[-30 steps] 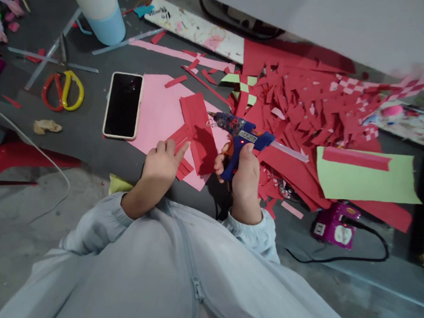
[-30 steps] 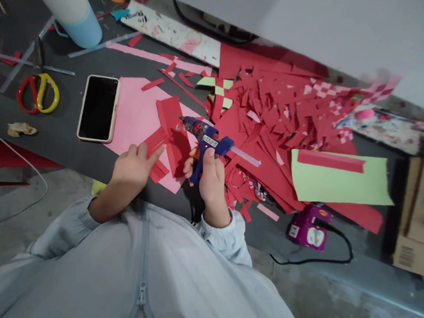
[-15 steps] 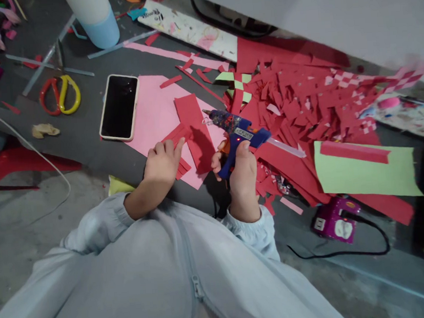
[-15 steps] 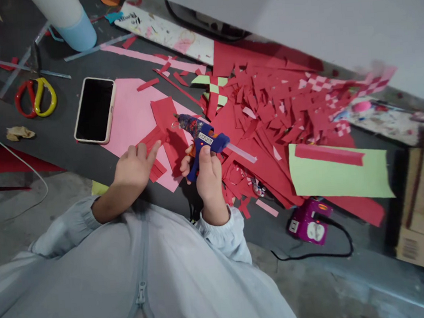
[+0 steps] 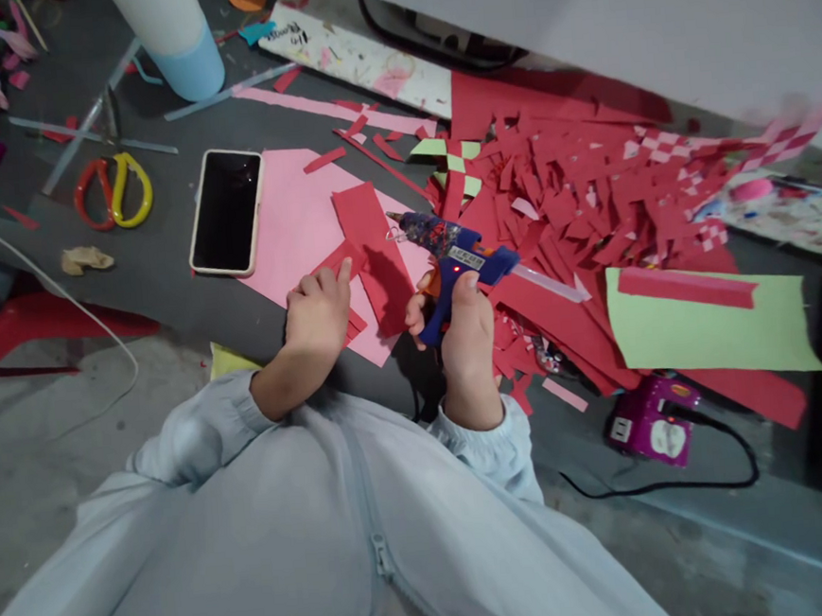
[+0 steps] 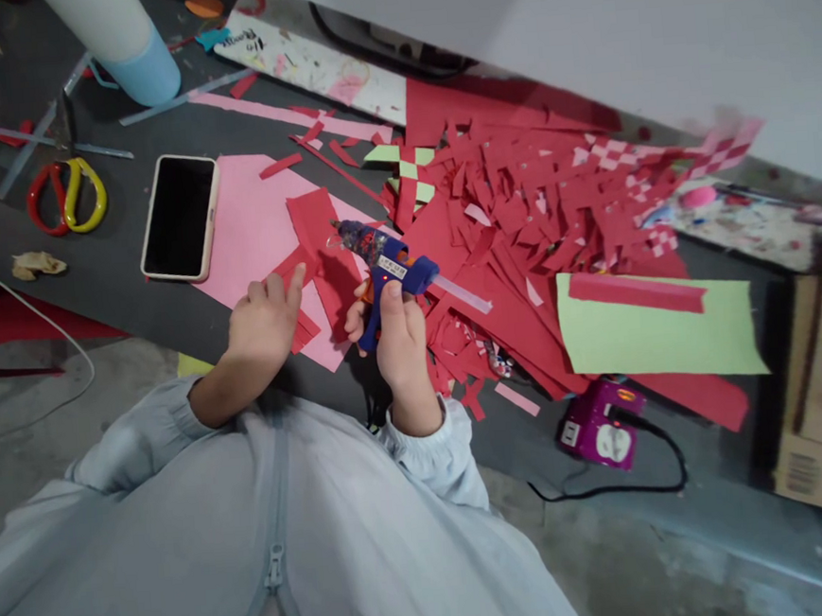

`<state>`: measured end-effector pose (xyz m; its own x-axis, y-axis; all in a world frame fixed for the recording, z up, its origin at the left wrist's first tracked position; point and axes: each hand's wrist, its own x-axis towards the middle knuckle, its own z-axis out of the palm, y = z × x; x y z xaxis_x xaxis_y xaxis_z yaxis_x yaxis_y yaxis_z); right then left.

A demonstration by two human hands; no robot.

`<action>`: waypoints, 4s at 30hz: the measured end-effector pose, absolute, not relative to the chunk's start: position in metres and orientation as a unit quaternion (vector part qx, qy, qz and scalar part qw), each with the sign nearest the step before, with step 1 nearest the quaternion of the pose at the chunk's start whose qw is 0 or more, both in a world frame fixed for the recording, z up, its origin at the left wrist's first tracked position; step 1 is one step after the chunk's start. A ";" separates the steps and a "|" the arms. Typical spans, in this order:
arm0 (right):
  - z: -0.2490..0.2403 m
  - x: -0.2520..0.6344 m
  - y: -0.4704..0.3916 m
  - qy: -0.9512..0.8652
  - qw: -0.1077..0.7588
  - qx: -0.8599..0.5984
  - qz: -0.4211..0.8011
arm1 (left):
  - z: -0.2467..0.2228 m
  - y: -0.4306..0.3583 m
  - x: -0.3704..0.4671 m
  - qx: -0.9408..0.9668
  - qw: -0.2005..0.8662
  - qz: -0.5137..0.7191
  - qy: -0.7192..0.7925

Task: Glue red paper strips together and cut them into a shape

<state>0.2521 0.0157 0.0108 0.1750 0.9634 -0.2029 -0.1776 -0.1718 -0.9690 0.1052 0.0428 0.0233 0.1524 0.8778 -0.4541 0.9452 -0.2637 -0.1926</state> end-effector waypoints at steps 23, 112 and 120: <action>0.010 0.251 0.015 -0.349 0.535 -0.559 0.529 | 0.007 0.015 0.068 0.851 -0.003 -0.109 0.513; 0.005 0.252 0.014 -0.376 0.522 -0.547 0.536 | 0.009 0.036 0.041 0.776 0.117 0.014 0.619; 0.008 0.251 0.014 -0.371 0.531 -0.552 0.525 | 0.014 0.052 0.037 0.745 0.204 0.073 0.631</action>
<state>0.2510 0.0138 0.0078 0.1735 0.9674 -0.1848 -0.1473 -0.1600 -0.9761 0.0368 0.0524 0.0142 0.1934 0.9698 -0.1485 0.9101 -0.1209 0.3963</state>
